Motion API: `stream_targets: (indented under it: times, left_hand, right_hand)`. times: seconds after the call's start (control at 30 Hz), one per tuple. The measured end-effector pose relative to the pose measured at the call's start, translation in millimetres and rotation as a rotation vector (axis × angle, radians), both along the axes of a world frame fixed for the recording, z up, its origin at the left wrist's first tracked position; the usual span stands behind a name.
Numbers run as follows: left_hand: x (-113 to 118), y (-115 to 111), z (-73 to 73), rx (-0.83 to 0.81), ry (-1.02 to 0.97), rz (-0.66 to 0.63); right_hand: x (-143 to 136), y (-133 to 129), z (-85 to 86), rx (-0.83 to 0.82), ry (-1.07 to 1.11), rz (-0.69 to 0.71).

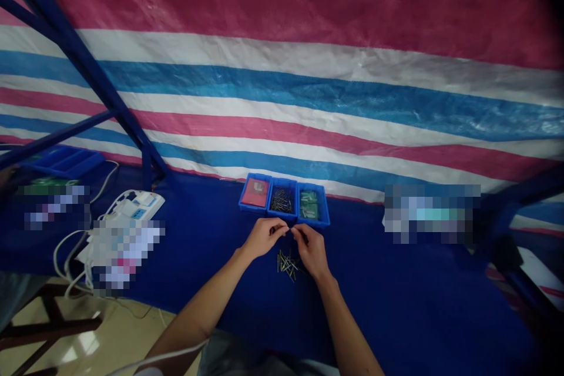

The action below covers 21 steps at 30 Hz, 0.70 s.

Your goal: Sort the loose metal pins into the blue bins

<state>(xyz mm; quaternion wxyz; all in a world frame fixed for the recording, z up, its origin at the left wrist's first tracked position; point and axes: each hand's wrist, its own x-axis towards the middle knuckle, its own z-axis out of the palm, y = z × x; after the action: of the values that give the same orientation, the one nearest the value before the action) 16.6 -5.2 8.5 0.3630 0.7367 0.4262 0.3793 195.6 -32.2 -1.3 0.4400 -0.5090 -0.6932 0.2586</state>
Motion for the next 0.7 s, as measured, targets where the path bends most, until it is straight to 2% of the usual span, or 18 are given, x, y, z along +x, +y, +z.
stream_targets:
  times: [0.33,0.7]
  left_hand:
    - [-0.1,0.1,-0.7,-0.020,-0.017,-0.018]
    - [-0.9,1.6,-1.9,-0.015,-0.016,0.019]
  right_hand:
    - [-0.8,0.9,-4.1,0.003,-0.093,-0.031]
    - [-0.7,0.1,1.4,-0.056,0.066,0.014]
